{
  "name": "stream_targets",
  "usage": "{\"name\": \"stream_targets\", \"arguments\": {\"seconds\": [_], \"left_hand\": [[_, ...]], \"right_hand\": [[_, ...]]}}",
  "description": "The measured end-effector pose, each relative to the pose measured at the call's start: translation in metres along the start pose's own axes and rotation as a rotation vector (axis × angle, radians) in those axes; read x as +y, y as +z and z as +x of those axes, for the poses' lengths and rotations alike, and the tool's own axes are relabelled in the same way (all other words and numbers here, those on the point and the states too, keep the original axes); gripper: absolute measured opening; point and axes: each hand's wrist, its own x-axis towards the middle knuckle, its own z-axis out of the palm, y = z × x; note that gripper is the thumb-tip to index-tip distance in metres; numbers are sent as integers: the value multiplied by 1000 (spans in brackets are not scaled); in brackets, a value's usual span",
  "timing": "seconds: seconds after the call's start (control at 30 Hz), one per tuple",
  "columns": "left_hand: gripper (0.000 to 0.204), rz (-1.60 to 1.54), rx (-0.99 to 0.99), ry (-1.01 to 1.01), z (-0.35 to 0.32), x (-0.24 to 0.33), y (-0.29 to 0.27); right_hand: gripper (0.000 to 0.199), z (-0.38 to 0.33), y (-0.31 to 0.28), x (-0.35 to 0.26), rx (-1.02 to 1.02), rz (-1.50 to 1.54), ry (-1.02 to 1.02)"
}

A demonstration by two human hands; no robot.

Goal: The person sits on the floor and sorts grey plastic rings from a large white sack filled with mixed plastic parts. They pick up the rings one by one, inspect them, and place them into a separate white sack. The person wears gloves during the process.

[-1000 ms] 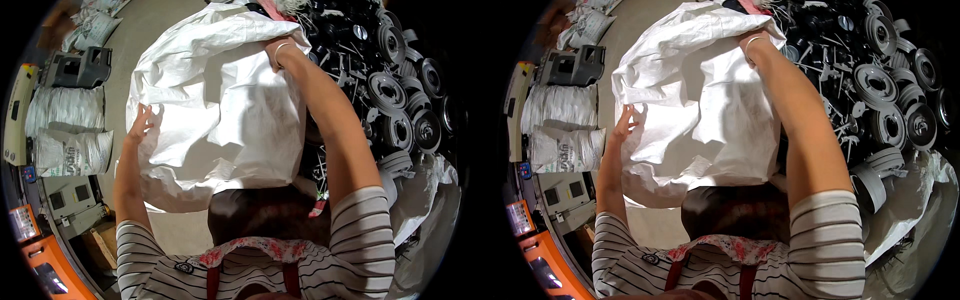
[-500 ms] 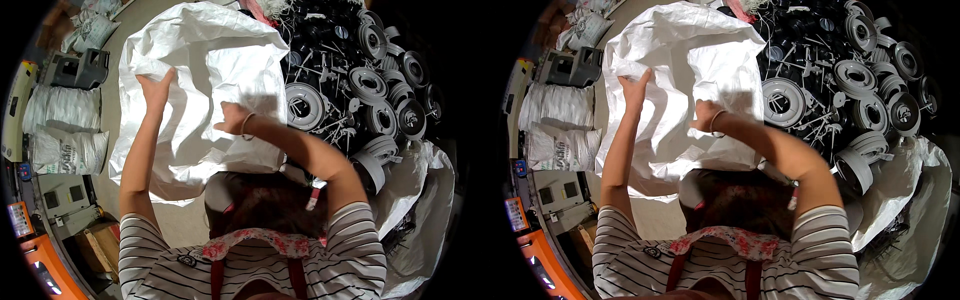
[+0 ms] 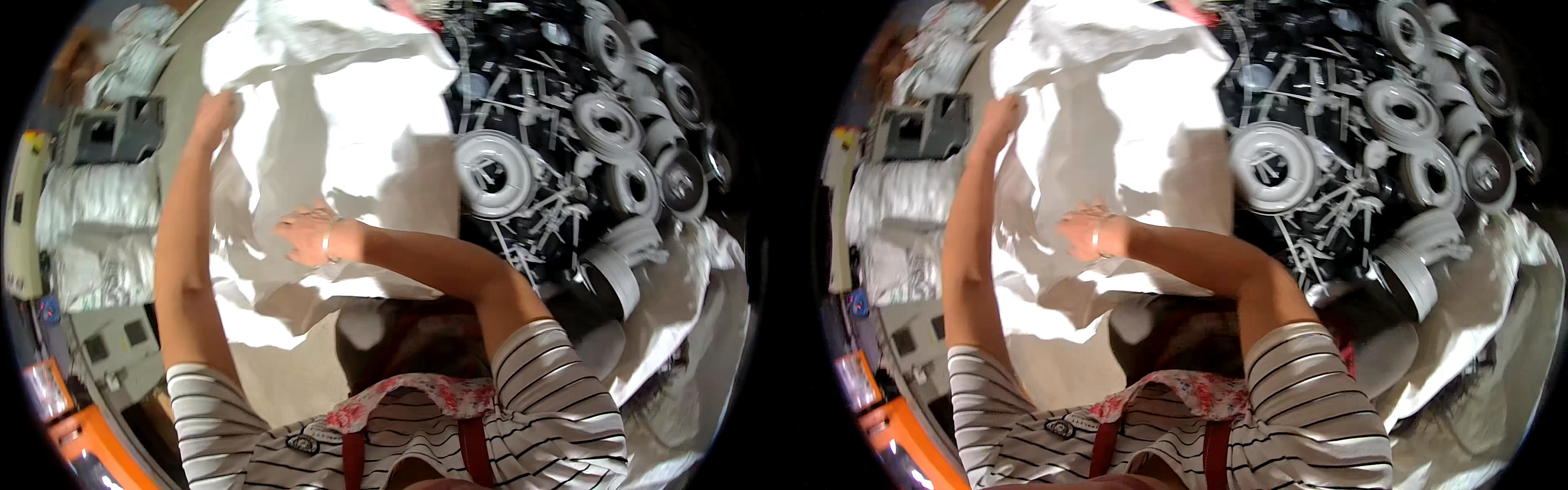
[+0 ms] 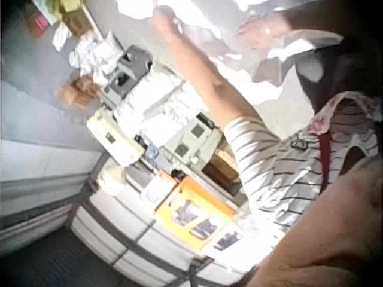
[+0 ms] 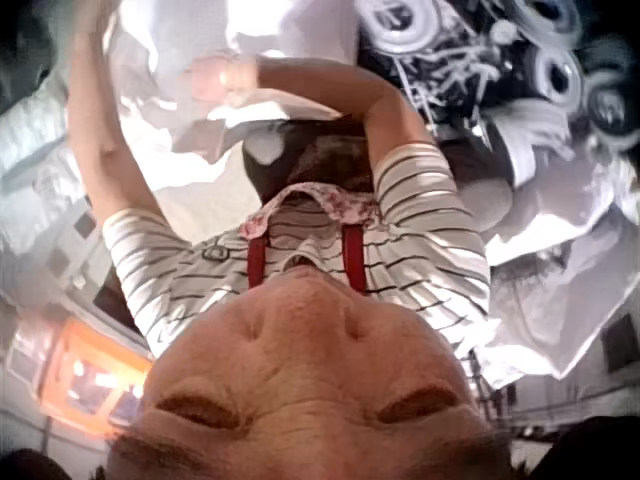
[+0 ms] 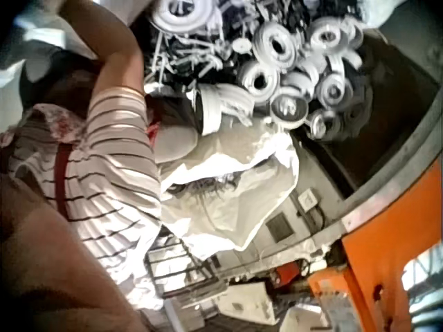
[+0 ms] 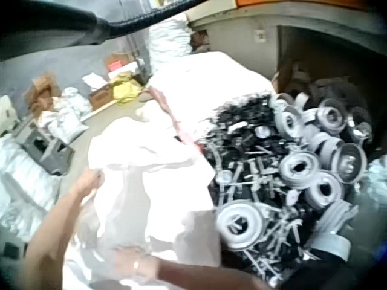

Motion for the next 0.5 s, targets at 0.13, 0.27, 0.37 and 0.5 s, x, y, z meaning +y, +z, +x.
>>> {"name": "stream_targets", "arguments": {"seconds": [0.13,0.27,0.37,0.5], "left_hand": [[24,-237,131,-130,1,-18,19],[33,-392,23,37,10,-28,39],[55,-491,10,-110,-40,5,44],[67,-269,331,-128,-88,21,34]], "right_hand": [[49,-91,-24,106,-51,-783,375],[29,-125,-26,113,274,-434,314],[24,-196,-19,65,604,-356,-7],[29,-297,-41,42,338,-379,323]]}}
